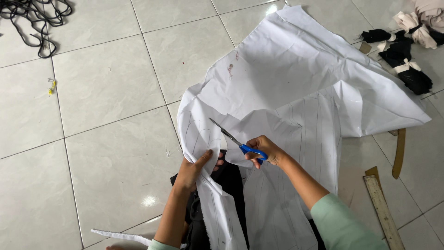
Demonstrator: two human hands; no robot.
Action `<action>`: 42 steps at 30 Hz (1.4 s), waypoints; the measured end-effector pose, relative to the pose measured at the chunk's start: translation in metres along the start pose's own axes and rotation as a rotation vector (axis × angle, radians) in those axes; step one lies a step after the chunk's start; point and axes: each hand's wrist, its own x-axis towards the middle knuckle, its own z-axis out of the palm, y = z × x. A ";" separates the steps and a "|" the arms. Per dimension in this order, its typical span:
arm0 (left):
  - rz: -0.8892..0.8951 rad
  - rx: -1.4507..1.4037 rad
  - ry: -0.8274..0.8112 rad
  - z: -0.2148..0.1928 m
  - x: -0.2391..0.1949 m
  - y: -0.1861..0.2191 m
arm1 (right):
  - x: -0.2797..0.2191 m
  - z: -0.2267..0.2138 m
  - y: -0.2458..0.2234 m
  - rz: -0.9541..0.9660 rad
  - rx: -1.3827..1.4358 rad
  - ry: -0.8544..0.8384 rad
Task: The person sits on the floor and uses blue-handled scissors to cut a large piece of white fabric along pre-drawn lines. They carefully follow the marked patterns to separate sections of the material.
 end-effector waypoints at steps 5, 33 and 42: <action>-0.005 0.042 -0.054 0.006 -0.008 0.002 | -0.004 0.014 -0.031 -0.041 -0.031 -0.047; -0.039 0.141 -0.163 0.013 -0.028 0.011 | 0.003 0.024 -0.050 -0.045 -0.107 0.083; -0.045 0.132 -0.199 0.009 -0.026 0.007 | -0.006 0.026 -0.062 -0.026 -0.103 0.103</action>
